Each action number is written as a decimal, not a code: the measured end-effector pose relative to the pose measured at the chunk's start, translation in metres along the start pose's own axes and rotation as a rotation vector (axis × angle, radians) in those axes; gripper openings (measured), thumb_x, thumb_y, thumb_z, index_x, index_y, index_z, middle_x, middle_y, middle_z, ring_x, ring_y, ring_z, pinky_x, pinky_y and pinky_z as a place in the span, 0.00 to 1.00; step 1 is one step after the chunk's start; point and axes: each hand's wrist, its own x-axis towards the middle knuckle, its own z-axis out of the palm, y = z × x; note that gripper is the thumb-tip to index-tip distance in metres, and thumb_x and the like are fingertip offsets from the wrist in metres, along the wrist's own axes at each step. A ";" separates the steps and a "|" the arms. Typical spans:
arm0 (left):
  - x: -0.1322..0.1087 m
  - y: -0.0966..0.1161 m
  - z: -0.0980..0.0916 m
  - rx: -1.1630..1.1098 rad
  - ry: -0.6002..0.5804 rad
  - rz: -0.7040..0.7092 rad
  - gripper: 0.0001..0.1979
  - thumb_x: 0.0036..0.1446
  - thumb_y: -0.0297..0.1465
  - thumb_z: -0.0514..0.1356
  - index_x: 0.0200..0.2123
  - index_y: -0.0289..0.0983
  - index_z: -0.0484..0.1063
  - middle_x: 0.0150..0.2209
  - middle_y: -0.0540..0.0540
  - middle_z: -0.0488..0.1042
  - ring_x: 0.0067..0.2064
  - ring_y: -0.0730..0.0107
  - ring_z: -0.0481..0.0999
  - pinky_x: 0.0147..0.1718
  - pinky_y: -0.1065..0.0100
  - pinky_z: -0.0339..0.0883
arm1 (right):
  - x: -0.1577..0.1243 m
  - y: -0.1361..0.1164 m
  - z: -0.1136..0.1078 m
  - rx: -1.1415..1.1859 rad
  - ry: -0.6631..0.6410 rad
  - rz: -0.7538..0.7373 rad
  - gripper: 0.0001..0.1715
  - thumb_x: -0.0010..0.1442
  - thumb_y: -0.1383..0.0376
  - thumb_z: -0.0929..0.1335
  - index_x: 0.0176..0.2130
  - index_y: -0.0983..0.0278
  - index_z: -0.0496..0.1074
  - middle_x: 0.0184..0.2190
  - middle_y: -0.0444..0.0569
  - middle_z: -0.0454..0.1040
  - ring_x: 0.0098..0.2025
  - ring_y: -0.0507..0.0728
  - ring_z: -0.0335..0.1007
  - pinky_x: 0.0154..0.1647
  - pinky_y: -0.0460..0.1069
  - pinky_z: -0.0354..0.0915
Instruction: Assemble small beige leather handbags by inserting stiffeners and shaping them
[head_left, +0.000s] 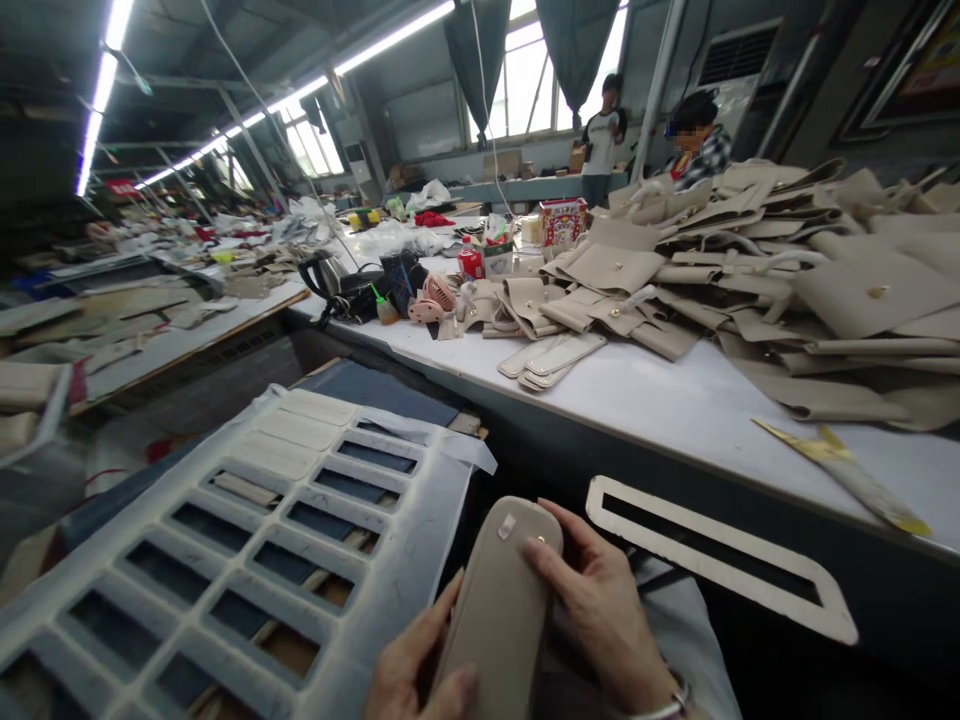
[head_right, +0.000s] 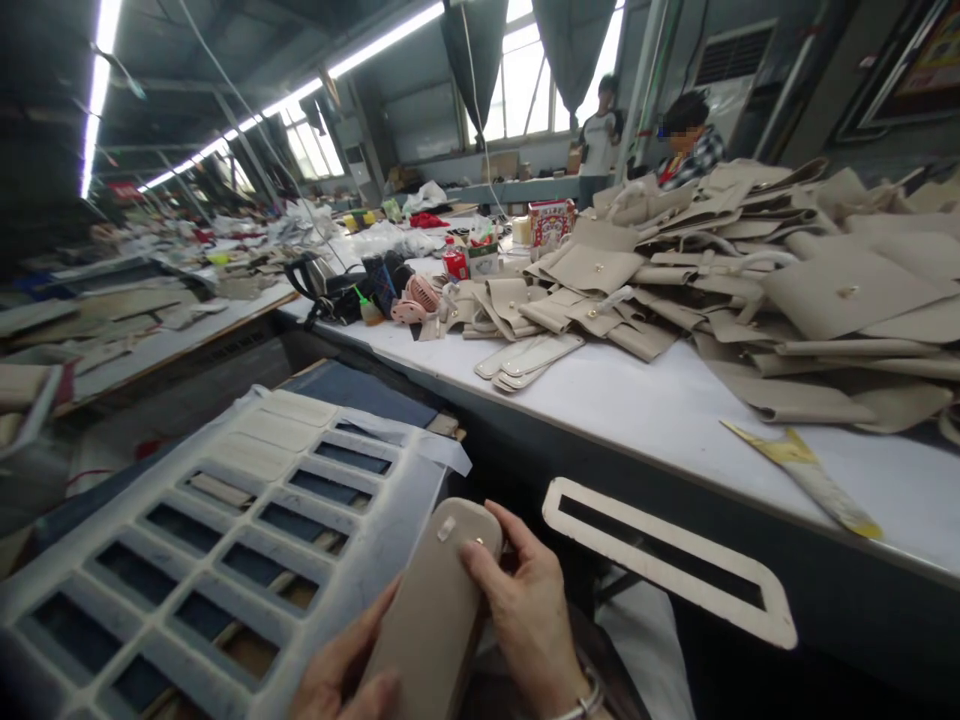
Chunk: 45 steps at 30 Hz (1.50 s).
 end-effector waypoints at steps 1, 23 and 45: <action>0.009 0.003 0.005 0.000 0.009 0.020 0.32 0.55 0.50 0.60 0.60 0.42 0.68 0.54 0.42 0.74 0.53 0.53 0.74 0.52 0.61 0.70 | -0.002 0.003 0.006 0.011 -0.012 -0.006 0.38 0.49 0.51 0.75 0.56 0.63 0.71 0.49 0.53 0.77 0.48 0.63 0.74 0.49 0.54 0.71; 0.046 0.016 0.023 -0.081 0.141 -0.060 0.21 0.58 0.45 0.61 0.46 0.37 0.78 0.33 0.47 0.72 0.35 0.67 0.72 0.32 0.72 0.68 | -0.017 0.040 0.026 -0.117 0.167 -0.090 0.19 0.54 0.51 0.72 0.38 0.64 0.76 0.34 0.51 0.79 0.36 0.60 0.74 0.37 0.52 0.69; 0.041 0.045 0.057 -0.152 0.122 0.087 0.11 0.64 0.37 0.55 0.38 0.36 0.74 0.36 0.46 0.73 0.38 0.66 0.71 0.38 0.70 0.64 | -0.016 0.028 -0.002 -0.199 0.125 -0.034 0.26 0.46 0.49 0.76 0.38 0.62 0.70 0.32 0.48 0.78 0.34 0.60 0.74 0.33 0.50 0.70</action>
